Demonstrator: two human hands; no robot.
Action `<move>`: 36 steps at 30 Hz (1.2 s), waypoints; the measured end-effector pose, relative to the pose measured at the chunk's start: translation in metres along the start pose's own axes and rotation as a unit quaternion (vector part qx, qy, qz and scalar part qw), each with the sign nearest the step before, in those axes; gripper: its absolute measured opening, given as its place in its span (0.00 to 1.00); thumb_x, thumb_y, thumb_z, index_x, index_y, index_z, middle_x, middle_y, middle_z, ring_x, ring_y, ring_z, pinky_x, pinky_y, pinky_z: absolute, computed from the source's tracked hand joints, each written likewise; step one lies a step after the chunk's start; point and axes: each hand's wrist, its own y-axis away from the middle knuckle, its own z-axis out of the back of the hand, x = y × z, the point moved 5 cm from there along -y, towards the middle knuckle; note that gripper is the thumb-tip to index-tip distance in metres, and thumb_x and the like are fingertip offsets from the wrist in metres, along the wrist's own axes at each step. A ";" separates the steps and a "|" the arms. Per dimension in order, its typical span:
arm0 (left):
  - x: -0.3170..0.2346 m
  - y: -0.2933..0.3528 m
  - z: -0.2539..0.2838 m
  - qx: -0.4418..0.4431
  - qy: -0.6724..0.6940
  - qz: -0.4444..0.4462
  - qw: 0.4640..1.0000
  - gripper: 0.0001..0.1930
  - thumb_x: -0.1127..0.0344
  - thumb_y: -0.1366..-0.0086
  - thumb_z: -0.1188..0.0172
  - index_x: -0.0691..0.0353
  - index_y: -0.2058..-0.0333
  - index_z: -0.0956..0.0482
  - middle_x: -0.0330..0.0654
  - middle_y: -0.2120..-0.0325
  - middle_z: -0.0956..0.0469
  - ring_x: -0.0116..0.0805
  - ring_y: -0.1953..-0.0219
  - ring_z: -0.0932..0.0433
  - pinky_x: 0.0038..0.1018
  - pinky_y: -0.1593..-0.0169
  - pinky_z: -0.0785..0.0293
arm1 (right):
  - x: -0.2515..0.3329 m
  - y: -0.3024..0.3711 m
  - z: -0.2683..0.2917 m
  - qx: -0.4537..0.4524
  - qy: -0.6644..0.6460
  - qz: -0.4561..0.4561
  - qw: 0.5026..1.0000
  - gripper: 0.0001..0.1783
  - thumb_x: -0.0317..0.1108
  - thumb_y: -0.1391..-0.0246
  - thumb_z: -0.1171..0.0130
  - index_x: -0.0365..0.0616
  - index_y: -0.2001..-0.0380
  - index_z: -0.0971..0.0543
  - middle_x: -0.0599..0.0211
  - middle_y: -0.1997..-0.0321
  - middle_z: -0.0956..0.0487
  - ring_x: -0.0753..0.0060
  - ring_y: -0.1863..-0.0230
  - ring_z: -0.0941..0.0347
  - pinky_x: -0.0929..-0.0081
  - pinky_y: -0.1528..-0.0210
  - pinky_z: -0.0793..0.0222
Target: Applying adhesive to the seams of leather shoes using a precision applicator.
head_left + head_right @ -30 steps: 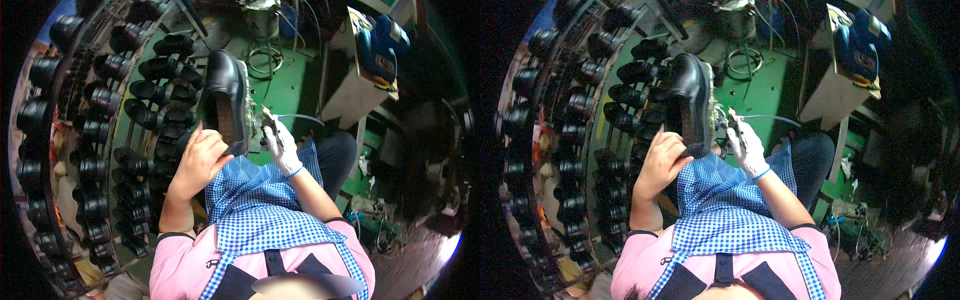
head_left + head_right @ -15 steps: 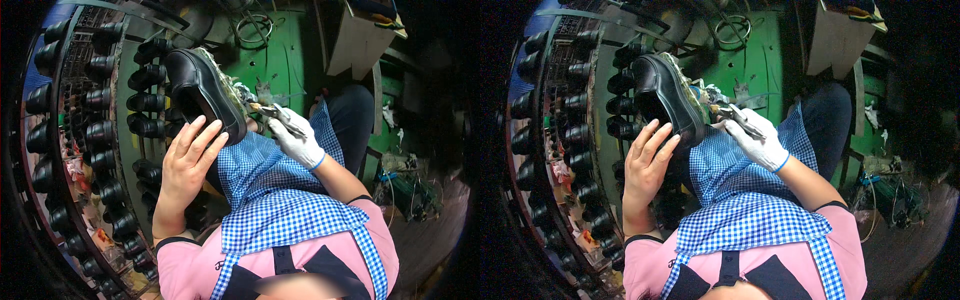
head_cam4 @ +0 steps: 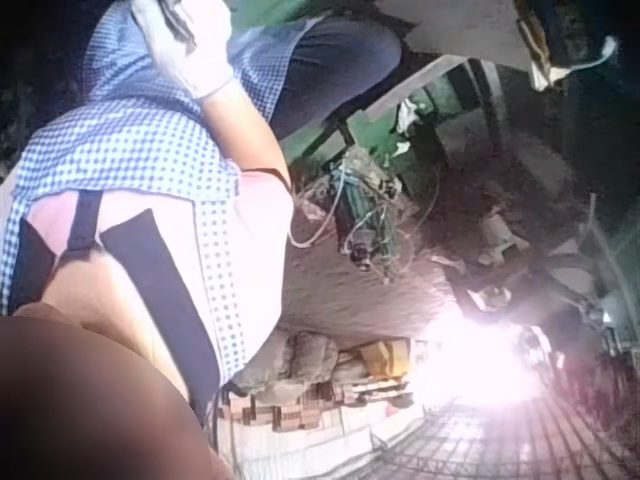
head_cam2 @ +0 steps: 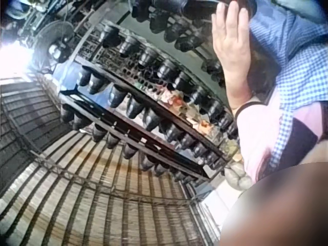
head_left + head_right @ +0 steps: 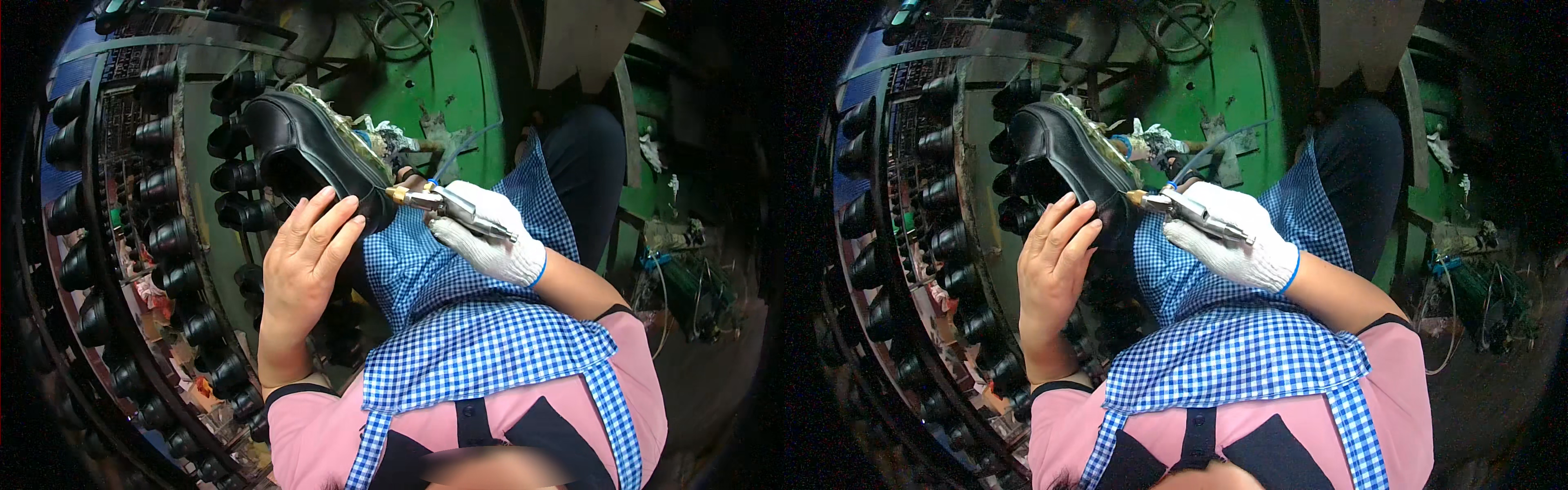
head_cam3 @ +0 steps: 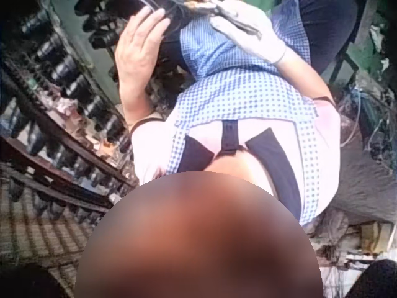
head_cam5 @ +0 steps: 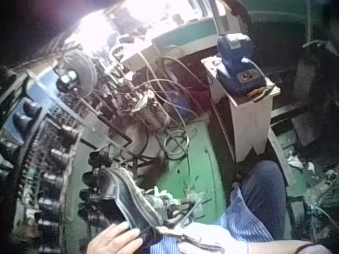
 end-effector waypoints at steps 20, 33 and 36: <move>0.004 -0.052 0.008 0.005 0.025 -0.016 1.000 0.31 0.72 0.53 0.26 0.55 0.46 0.21 0.39 0.47 0.21 0.44 0.39 0.24 0.49 0.36 0.30 | 0.008 0.013 0.023 -0.100 0.104 0.068 0.987 0.12 0.41 0.48 0.28 0.49 0.67 0.20 0.64 0.73 0.22 0.58 0.73 0.21 0.67 0.71 0.25; 0.023 -0.105 0.005 -0.076 0.015 0.045 0.996 0.29 0.63 0.42 0.28 0.59 0.43 0.27 0.47 0.53 0.26 0.50 0.55 0.22 0.39 0.56 0.23 | 0.008 -0.026 0.043 -0.178 0.091 0.084 0.976 0.10 0.35 0.48 0.29 0.43 0.65 0.18 0.60 0.73 0.23 0.57 0.74 0.23 0.68 0.72 0.28; 0.033 -0.119 0.004 -0.079 -0.028 0.082 0.993 0.28 0.59 0.40 0.30 0.61 0.44 0.27 0.48 0.53 0.26 0.51 0.55 0.22 0.40 0.56 0.22 | 0.006 -0.042 0.044 -0.211 0.073 0.106 0.969 0.11 0.34 0.47 0.29 0.42 0.62 0.17 0.60 0.72 0.22 0.59 0.74 0.23 0.69 0.72 0.28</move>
